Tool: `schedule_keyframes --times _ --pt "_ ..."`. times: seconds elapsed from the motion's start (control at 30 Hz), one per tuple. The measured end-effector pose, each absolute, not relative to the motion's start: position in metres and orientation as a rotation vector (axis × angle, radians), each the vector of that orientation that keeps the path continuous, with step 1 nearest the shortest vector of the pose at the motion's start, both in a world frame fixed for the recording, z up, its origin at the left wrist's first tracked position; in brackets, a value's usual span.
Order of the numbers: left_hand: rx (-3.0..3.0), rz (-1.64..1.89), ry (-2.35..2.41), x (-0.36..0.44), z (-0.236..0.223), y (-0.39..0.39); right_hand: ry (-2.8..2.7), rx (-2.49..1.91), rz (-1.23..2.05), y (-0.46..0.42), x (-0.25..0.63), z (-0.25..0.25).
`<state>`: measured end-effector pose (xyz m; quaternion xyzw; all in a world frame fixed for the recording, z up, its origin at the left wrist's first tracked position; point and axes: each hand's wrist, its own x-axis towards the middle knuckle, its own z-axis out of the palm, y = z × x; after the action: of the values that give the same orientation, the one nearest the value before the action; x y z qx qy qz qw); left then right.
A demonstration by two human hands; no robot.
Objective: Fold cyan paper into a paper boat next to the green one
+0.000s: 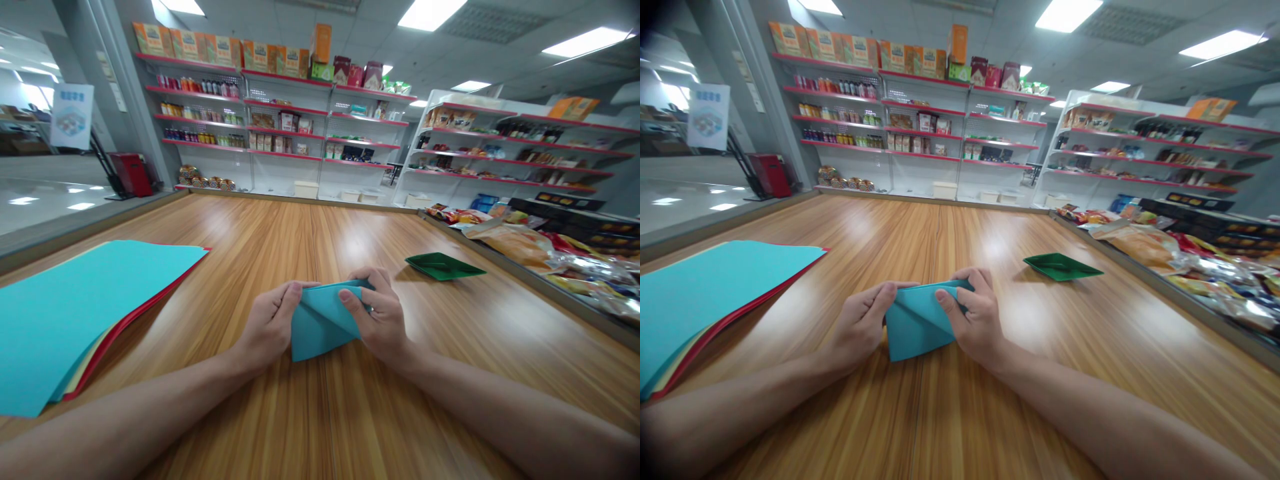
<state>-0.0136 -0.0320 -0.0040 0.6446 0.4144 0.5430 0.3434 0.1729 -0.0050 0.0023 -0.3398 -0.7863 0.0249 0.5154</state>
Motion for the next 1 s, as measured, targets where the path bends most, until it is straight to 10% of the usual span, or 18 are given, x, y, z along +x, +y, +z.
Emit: schedule_keyframes --times 1.0 --pt "1.899 1.438 1.018 -0.0163 -0.0086 -0.0308 -1.91 -0.783 0.258 -0.0037 0.1759 0.0035"
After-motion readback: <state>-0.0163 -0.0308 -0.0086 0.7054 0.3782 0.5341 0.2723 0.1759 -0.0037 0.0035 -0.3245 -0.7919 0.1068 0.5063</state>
